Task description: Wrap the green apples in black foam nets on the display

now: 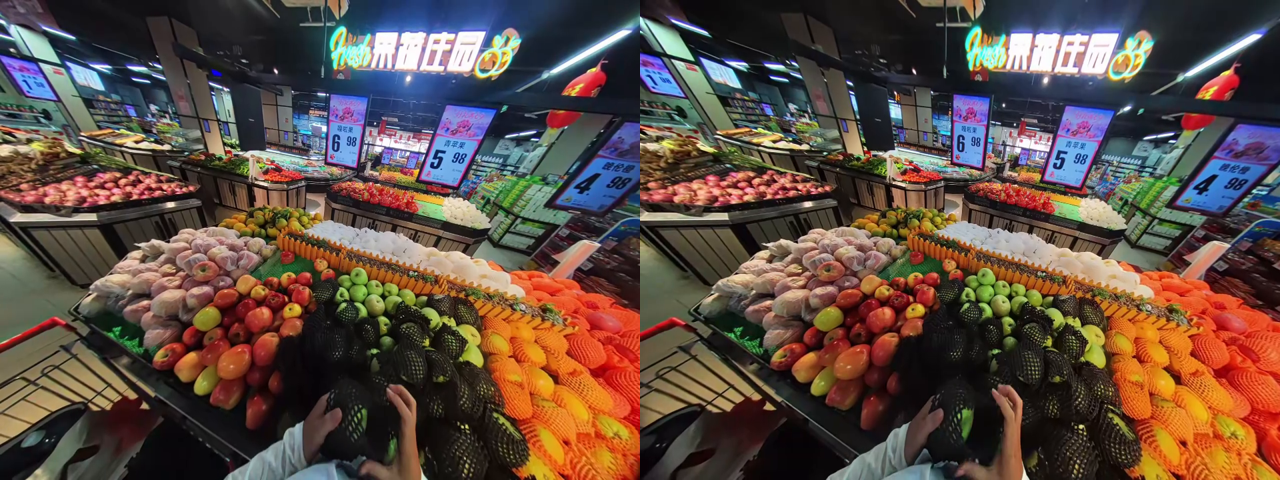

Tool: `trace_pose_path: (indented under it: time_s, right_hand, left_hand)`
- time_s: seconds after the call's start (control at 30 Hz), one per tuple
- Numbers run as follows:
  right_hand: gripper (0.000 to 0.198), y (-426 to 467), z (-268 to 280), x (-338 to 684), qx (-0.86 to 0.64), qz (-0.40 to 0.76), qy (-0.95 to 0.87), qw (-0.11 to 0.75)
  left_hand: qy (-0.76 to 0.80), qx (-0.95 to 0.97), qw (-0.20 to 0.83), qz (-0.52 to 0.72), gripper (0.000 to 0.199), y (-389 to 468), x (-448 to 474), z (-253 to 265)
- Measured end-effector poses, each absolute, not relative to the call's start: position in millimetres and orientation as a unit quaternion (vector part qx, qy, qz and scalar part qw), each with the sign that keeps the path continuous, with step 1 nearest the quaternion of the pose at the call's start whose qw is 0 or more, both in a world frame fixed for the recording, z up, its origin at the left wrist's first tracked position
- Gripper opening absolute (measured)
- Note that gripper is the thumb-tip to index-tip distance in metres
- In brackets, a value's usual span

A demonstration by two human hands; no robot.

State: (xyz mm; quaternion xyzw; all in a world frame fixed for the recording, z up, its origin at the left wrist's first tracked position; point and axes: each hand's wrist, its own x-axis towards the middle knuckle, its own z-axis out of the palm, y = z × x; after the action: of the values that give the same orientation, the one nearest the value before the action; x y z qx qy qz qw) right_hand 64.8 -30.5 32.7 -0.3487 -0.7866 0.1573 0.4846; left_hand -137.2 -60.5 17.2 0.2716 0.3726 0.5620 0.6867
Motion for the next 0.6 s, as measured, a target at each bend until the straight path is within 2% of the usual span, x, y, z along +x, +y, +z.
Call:
trace_pose_path:
  time_s: [0.1,0.2,0.3,0.43,0.6]
  right_hand:
    - [0.122,-29,19,65,-0.327,0.227,-0.809,0.432]
    - [0.119,-28,7,65,-0.306,0.289,-0.834,0.356]
    - [0.117,-26,0,66,-0.322,0.312,-0.834,0.321]
    - [0.110,-28,-1,63,-0.340,0.327,-0.814,0.339]
    - [0.086,-36,-9,61,-0.390,0.390,-0.687,0.474]
  left_hand:
    - [0.373,0.289,0.681,0.560,0.075,-66,-125,21]
    - [0.387,0.326,0.675,0.538,0.075,-62,-119,29]
    - [0.429,0.402,0.644,0.490,0.081,-55,-117,35]
    - [0.451,0.510,0.610,0.405,0.084,-50,-120,39]
    - [0.445,0.622,0.574,0.294,0.085,-48,-131,47]
